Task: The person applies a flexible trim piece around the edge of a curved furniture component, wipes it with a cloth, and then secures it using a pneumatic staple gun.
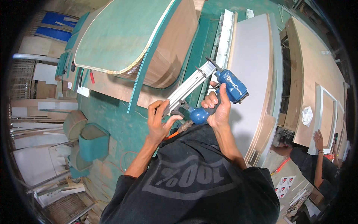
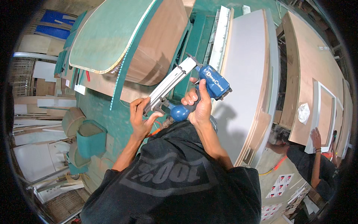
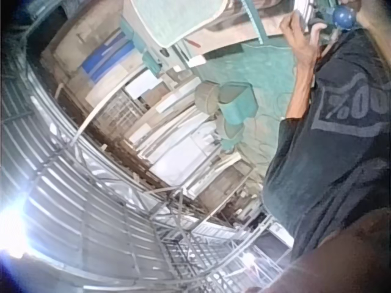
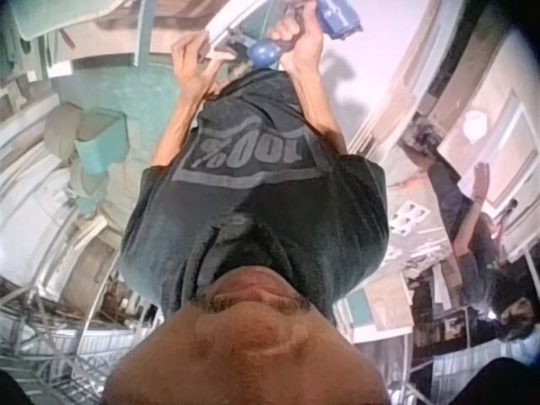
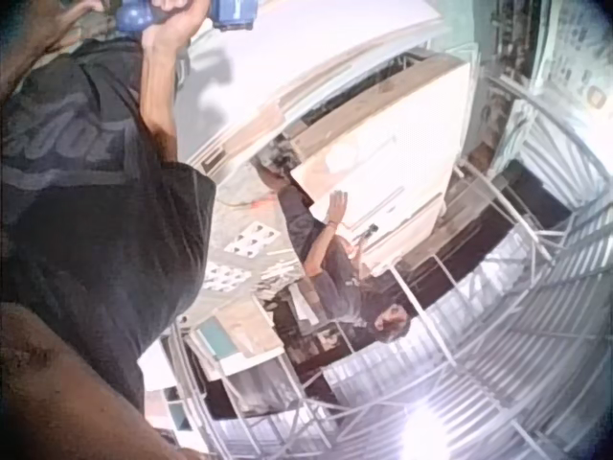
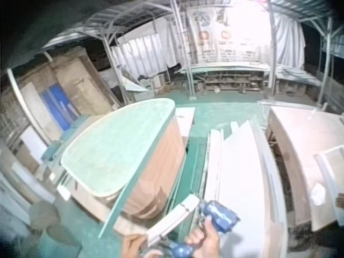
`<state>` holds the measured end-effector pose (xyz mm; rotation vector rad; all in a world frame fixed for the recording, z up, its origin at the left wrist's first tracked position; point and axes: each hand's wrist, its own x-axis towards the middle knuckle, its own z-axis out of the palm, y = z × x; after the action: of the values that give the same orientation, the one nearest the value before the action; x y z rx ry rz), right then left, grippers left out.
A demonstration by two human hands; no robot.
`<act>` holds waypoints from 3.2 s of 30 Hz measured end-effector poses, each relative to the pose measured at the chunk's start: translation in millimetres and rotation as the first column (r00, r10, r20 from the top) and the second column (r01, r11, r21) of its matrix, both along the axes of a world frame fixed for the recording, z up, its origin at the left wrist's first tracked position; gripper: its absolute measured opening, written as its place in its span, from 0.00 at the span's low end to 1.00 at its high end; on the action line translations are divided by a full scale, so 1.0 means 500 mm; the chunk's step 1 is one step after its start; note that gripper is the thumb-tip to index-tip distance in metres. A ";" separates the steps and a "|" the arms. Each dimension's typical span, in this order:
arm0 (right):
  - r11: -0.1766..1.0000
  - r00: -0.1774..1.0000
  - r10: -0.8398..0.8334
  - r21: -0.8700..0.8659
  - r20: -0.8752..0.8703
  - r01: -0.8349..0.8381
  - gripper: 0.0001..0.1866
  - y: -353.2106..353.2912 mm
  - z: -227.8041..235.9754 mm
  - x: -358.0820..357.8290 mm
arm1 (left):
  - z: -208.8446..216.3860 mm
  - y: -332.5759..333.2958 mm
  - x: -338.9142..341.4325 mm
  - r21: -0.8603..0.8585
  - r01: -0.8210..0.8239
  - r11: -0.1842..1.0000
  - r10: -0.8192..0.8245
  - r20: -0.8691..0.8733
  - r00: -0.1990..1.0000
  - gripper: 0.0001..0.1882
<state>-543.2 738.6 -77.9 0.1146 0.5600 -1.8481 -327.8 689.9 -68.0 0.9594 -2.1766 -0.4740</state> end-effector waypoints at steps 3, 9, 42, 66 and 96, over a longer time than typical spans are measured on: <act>0.999 1.000 0.007 0.054 0.000 -0.007 0.24 0.006 0.001 -0.001 | 0.014 -0.011 0.004 0.201 0.040 0.979 -0.019 -0.103 0.995 0.27; 0.996 0.999 0.050 0.072 -0.011 -0.049 0.22 0.019 0.009 -0.016 | 0.022 -0.035 -0.020 0.812 0.183 0.555 0.520 -0.510 0.686 0.32; 0.962 0.774 0.247 0.055 -0.583 -0.266 0.11 -0.116 0.053 0.046 | 0.119 -0.275 -0.064 -0.724 -0.084 0.684 0.320 0.195 0.927 0.23; 0.951 0.799 0.281 0.043 -0.532 -0.306 0.17 -0.153 0.049 0.063 | 0.126 -0.289 -0.069 -0.711 -0.088 0.698 0.251 0.128 0.960 0.22; 0.949 0.675 0.274 0.079 -0.685 -0.305 0.12 -0.085 0.018 0.071 | 0.138 -0.302 -0.006 -0.612 -0.017 0.791 0.105 0.108 0.989 0.15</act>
<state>-507.6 696.1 -68.7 -0.7005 0.9912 -1.5411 -330.9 539.1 0.9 0.6999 -2.1870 0.3402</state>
